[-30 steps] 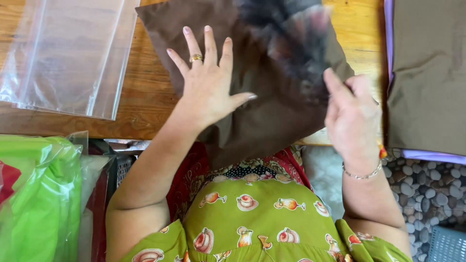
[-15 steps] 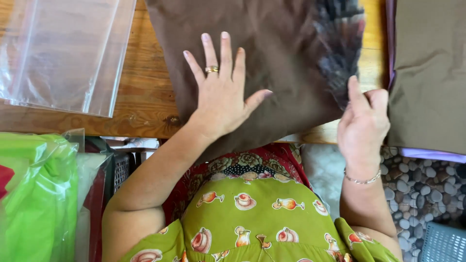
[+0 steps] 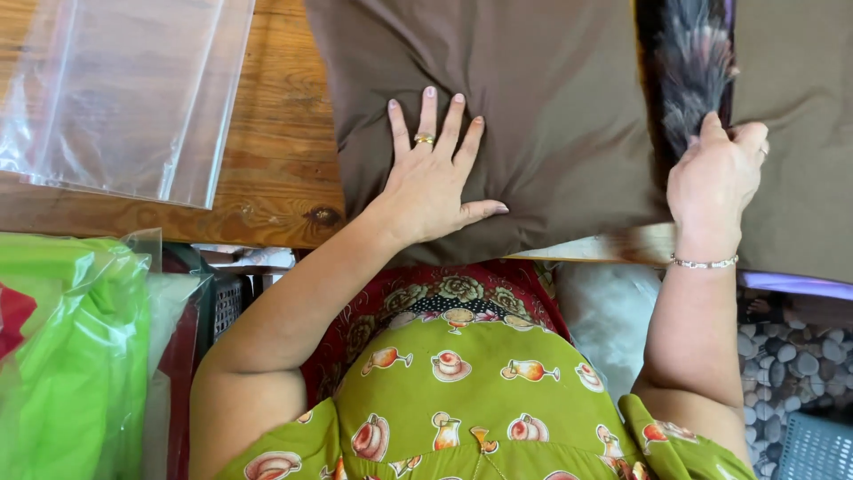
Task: The person places a folded brown garment into a clear zip-top bag, presses out air, and seals the bag. They then use a feather duster to press and smooth the bagged item on a wooden table.
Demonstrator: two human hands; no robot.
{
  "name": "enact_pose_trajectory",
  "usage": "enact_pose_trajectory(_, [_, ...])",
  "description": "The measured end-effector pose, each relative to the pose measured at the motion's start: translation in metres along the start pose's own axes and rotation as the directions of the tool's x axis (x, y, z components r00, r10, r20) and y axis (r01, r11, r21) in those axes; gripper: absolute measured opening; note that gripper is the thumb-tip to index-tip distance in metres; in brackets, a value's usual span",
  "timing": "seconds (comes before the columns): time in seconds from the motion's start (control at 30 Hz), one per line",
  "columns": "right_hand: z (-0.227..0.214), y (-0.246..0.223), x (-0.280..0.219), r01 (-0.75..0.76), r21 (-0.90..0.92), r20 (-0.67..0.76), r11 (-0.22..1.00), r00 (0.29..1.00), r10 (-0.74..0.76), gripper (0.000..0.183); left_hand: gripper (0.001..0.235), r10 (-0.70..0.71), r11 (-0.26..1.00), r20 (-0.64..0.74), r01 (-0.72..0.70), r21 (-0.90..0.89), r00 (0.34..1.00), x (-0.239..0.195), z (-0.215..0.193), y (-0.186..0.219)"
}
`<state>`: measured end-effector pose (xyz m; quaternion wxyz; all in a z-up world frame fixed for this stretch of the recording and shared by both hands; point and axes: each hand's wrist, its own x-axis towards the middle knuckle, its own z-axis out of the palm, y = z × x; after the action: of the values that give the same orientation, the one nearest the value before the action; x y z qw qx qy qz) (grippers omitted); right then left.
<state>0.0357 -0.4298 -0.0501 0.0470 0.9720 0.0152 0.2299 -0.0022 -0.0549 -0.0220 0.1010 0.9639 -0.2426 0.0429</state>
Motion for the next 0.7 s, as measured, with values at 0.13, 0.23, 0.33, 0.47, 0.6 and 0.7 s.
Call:
enact_pose_trajectory(0.13, [-0.063, -0.072, 0.000, 0.164, 0.097, -0.231, 0.982, 0.963, -0.138, 0.028, 0.096, 0.112, 0.979, 0.094, -0.093, -0.179, 0.989, 0.019, -0.012, -0.018])
enact_pose_trajectory(0.23, [-0.086, -0.106, -0.007, 0.290, 0.242, -0.181, 0.926, 0.951, -0.250, 0.035, 0.050, 0.091, 0.872, -0.178, -0.165, -0.460, 0.980, 0.026, -0.018, -0.052])
enact_pose_trajectory(0.33, [-0.083, -0.113, -0.016, 0.294, 0.220, -0.046, 0.930, 0.955, -0.292, 0.040, 0.020, -0.023, 0.999, -0.666, -0.003, -0.038, 0.745, 0.012, -0.037, -0.097])
enact_pose_trajectory(0.47, [-0.068, -0.110, -0.019, 0.258, 0.231, -0.021, 0.938, 0.965, -0.261, 0.039, 0.057, -0.854, 0.500, -0.146, 0.865, 0.032, 0.499, -0.017, -0.061, -0.150])
enact_pose_trajectory(0.6, [-0.059, -0.113, -0.019, 0.234, 0.234, 0.018, 0.944, 0.969, -0.245, 0.041, 0.076, -0.937, 0.278, 0.226, 0.960, 0.024, 0.265, -0.030, -0.056, -0.174])
enact_pose_trajectory(0.7, [-0.054, -0.111, -0.020, 0.243, 0.195, -0.002, 0.950, 0.969, -0.247, 0.042, 0.056, -0.933, 0.359, 0.024, 0.917, 0.175, 0.360, -0.025, -0.020, -0.202])
